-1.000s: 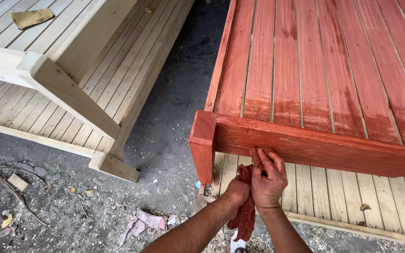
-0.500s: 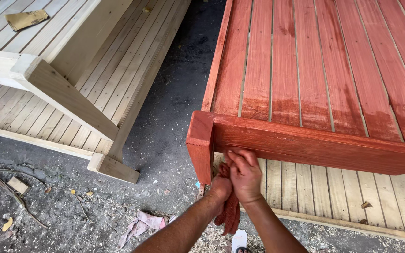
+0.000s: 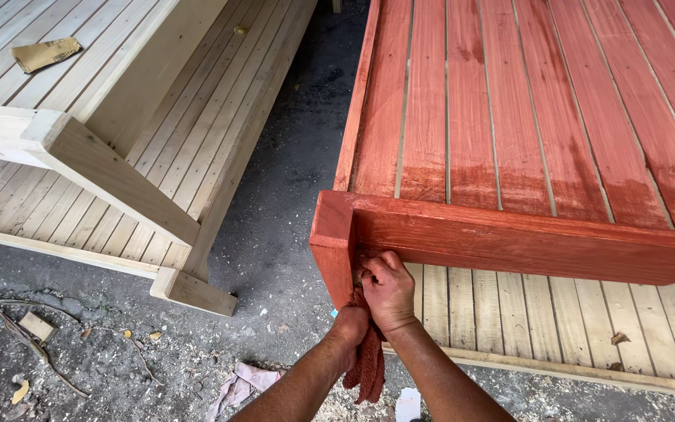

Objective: The person wipes a reddish wood stain or finish onto slatted wooden furniture frames using a cloth. They first wipe the underside edge of one frame, then move around the piece wiping the side rails, corners, and the slatted top surface, working the stain into the wood by hand.

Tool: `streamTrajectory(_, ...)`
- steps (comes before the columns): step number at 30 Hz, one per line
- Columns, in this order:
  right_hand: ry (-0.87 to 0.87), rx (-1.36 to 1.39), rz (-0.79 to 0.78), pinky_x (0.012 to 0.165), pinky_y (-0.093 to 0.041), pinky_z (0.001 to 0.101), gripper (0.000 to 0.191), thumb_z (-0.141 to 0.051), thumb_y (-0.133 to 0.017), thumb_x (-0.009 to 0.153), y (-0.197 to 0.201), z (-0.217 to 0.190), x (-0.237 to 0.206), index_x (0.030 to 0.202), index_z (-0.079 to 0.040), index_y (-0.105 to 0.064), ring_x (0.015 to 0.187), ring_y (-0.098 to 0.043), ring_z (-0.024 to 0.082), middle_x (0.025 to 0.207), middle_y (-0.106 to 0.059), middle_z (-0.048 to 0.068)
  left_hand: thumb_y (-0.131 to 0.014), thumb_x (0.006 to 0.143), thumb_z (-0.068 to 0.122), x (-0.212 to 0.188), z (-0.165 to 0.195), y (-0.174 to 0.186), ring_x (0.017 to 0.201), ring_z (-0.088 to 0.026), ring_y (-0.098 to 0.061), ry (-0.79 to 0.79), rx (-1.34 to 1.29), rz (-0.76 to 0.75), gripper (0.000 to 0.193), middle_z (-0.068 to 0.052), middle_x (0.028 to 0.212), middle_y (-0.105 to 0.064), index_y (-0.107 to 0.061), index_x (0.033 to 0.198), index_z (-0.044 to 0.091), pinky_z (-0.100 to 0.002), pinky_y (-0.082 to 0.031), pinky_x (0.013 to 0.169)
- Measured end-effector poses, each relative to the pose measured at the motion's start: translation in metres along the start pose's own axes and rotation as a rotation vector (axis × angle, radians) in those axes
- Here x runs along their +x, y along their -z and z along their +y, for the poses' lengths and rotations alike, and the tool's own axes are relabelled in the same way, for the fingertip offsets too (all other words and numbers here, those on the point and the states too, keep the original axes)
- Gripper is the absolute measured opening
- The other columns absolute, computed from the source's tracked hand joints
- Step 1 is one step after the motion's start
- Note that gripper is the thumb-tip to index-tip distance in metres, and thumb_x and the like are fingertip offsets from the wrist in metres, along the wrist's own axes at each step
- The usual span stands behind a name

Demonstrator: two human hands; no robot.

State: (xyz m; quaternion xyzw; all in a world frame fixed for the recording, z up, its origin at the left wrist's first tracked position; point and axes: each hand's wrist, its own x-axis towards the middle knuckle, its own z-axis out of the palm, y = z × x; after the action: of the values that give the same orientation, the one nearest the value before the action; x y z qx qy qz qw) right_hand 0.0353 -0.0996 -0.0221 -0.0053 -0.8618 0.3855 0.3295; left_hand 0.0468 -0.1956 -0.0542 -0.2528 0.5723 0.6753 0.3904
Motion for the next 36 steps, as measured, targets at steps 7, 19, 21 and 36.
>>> streamTrajectory(7, -0.033, 0.020, 0.141, 0.080, -0.062, 0.0320, 0.025, 0.008, -0.075, 0.075, 0.055, 0.015, 0.002, 0.095, -0.006, -0.076, 0.091, -0.073, 0.021, 0.097, -0.071, 0.006, -0.048, 0.095, 0.009, -0.006, -0.002, -0.047, 0.072, -0.025, -0.069, -0.118, 0.054, -0.009, 0.027, -0.014, 0.090, -0.072, -0.068, 0.112, 0.003, -0.041, -0.056, 0.060)
streamTrajectory(19, -0.037, -0.015, 0.257, 0.090, -0.063, 0.0310, 0.014, 0.009, -0.076, 0.085, 0.245, 0.119, 0.003, 0.096, -0.001, -0.074, 0.102, -0.073, 0.020, 0.105, -0.072, 0.009, -0.065, 0.096, 0.008, -0.041, -0.018, -0.243, 0.088, -0.022, -0.069, -0.136, 0.080, -0.241, 0.033, -0.012, 0.105, -0.070, -0.059, 0.128, 0.003, -0.038, -0.059, 0.076)
streamTrajectory(21, -0.043, -0.015, 0.265, 0.093, -0.063, 0.0310, 0.012, 0.007, -0.076, 0.087, 0.274, 0.139, 0.002, 0.095, -0.001, -0.074, 0.103, -0.072, 0.019, 0.105, -0.071, 0.009, -0.065, 0.096, 0.010, -0.049, -0.022, -0.268, 0.095, -0.022, -0.070, -0.094, 0.107, -0.251, 0.037, -0.014, 0.112, -0.070, -0.057, 0.131, 0.004, -0.038, -0.061, 0.081)
streamTrajectory(36, -0.414, 0.796, 0.128, 0.088, -0.061, 0.0318, 0.022, -0.001, -0.067, 0.098, 0.414, 0.187, 0.026, 0.117, -0.005, -0.058, 0.097, -0.070, 0.014, 0.110, -0.073, 0.010, -0.073, 0.091, 0.038, -0.119, -0.012, -0.283, 0.106, -0.030, -0.071, -0.031, 0.123, -0.179, 0.052, -0.017, 0.114, -0.074, -0.060, 0.130, 0.005, -0.049, -0.057, 0.093)
